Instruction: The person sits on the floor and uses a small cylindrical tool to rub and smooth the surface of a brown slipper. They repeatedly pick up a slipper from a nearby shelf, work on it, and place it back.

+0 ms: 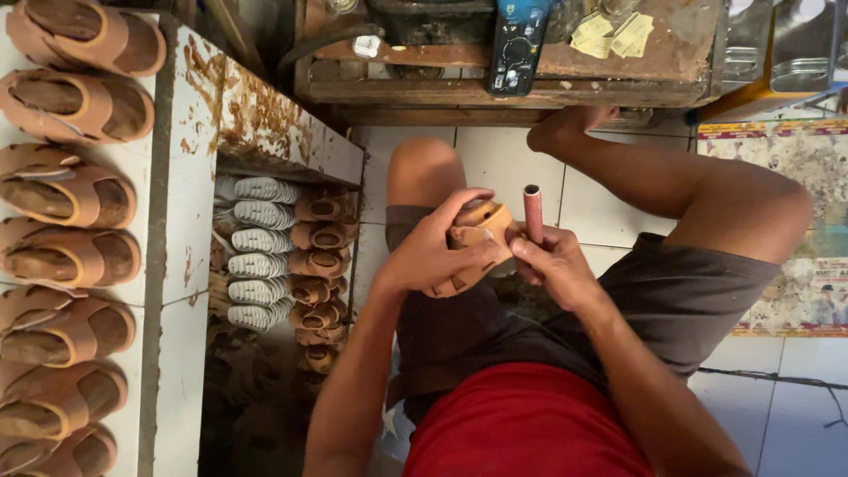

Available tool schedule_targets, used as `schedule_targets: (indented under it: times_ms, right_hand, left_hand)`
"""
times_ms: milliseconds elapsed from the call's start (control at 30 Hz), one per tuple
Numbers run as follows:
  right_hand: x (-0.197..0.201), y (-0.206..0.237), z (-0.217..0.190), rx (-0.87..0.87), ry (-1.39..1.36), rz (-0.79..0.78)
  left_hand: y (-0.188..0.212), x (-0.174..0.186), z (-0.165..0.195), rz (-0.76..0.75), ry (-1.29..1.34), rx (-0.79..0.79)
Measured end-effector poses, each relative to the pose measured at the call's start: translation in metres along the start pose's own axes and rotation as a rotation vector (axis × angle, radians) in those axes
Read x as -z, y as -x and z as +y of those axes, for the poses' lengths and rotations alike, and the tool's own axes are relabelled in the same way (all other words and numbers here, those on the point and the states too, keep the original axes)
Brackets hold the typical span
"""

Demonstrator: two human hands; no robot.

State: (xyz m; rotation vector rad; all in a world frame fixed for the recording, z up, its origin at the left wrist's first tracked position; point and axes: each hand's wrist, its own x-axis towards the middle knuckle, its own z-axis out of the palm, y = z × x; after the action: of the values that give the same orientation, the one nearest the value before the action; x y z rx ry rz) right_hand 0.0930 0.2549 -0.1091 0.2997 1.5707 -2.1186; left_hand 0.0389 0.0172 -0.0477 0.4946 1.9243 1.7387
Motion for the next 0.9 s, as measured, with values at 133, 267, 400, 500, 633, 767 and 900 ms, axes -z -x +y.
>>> schedule_targets:
  times_ms: [133,267,400,500,633,767,900]
  right_hand:
    - [0.01,-0.001,-0.009,0.017,-0.02,-0.006]
    - [0.008,-0.005,-0.007,0.099,-0.189,0.027]
    - [0.0,-0.011,0.005,0.25,-0.259,0.032]
    - [-0.008,-0.017,0.011,0.319,-0.304,0.079]
    - [-0.018,-0.019,0.009,0.533,-0.075,0.135]
    - [-0.027,-0.011,-0.004,0.709,0.494,0.204]
    - [-0.033,-0.003,-0.012,0.722,0.765,0.222]
  left_hand:
    - [0.003,0.006,-0.016,0.005,0.14,0.007]
    - [0.006,0.01,-0.03,0.053,0.495,0.008]
    - [0.009,0.009,-0.033,0.122,0.893,-0.012]
    - [0.009,0.004,-0.03,0.213,0.955,-0.074]
    - [0.007,-0.002,-0.022,0.284,0.986,-0.11]
    - [0.003,-0.003,-0.016,0.324,0.934,-0.124]
    - [0.002,-0.003,-0.013,0.34,0.98,-0.135]
